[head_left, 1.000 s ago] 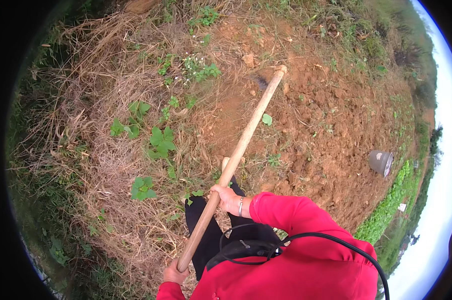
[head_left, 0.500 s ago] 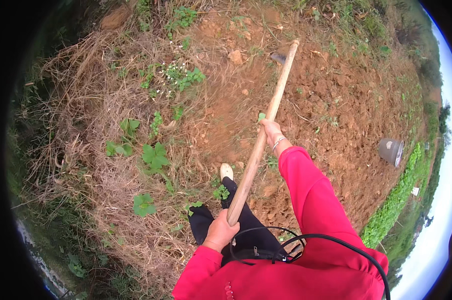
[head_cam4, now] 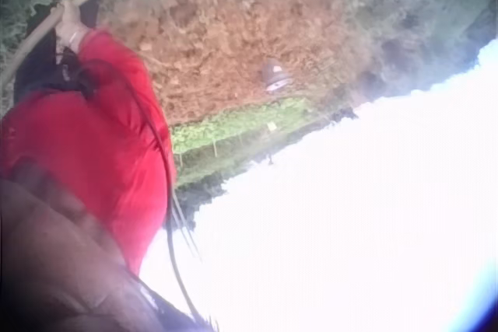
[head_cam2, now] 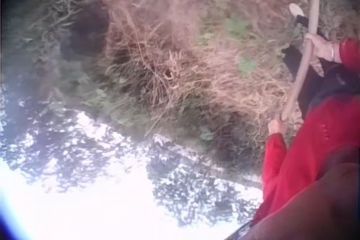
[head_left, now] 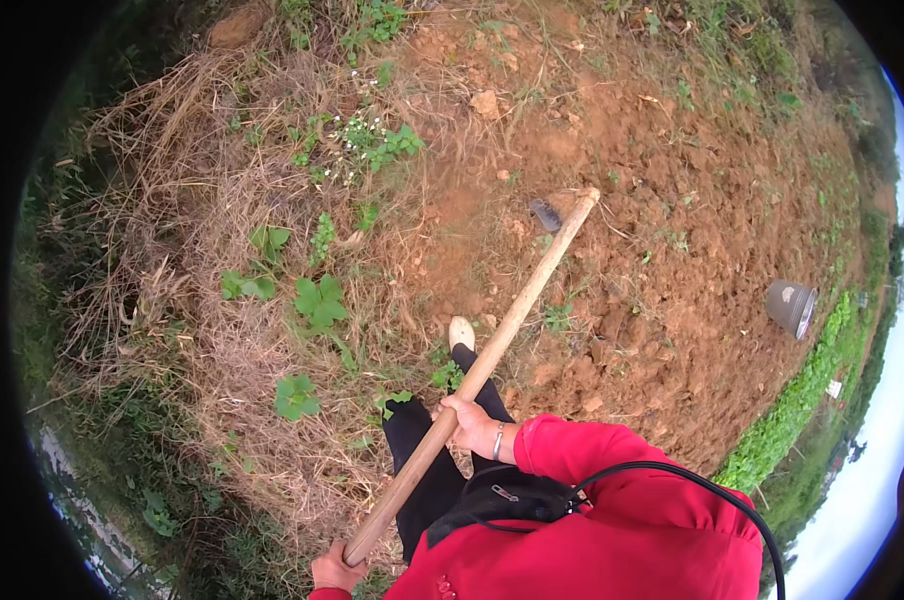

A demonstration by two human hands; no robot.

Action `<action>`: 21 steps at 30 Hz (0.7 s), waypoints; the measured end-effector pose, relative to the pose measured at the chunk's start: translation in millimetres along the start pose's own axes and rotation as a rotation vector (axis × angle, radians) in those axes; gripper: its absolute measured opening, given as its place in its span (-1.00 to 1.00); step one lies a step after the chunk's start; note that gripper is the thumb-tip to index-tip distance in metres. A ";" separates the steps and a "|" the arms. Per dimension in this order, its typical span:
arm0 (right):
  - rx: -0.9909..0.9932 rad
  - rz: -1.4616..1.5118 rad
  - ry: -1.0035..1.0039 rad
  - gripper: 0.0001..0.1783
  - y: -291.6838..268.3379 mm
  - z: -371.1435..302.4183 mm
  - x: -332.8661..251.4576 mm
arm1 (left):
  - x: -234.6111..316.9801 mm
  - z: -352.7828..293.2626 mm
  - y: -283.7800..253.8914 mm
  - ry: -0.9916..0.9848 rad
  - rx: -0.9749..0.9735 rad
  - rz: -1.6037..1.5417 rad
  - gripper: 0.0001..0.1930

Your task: The person repeatedly pulls weeds by hand from a patch of soil and uses a hoe to loosen the ground and remove additional weeds. The person discards the pulled weeds to the side.

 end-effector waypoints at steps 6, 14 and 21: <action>0.093 -0.071 -0.350 -0.82 5.3 -8.4 -113.6 | 71.3 82.5 6.5 0.247 0.137 -0.022 -0.60; 0.181 -0.353 -0.504 -0.78 43.4 6.5 -184.8 | 132.9 74.8 -14.5 0.335 -0.013 -0.168 -0.59; 0.172 -0.450 -0.420 -0.70 65.0 33.8 49.7 | -66.2 -20.5 5.4 0.193 -0.032 -0.255 -0.52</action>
Point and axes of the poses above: each hand's wrist, its own z-axis towards the middle knuckle, its own y-axis out of the palm, x = y × z, the point moved 8 cm from there along z, towards the middle knuckle, and after that the axes turned 11 degrees about -x, right-handed, at the moved point
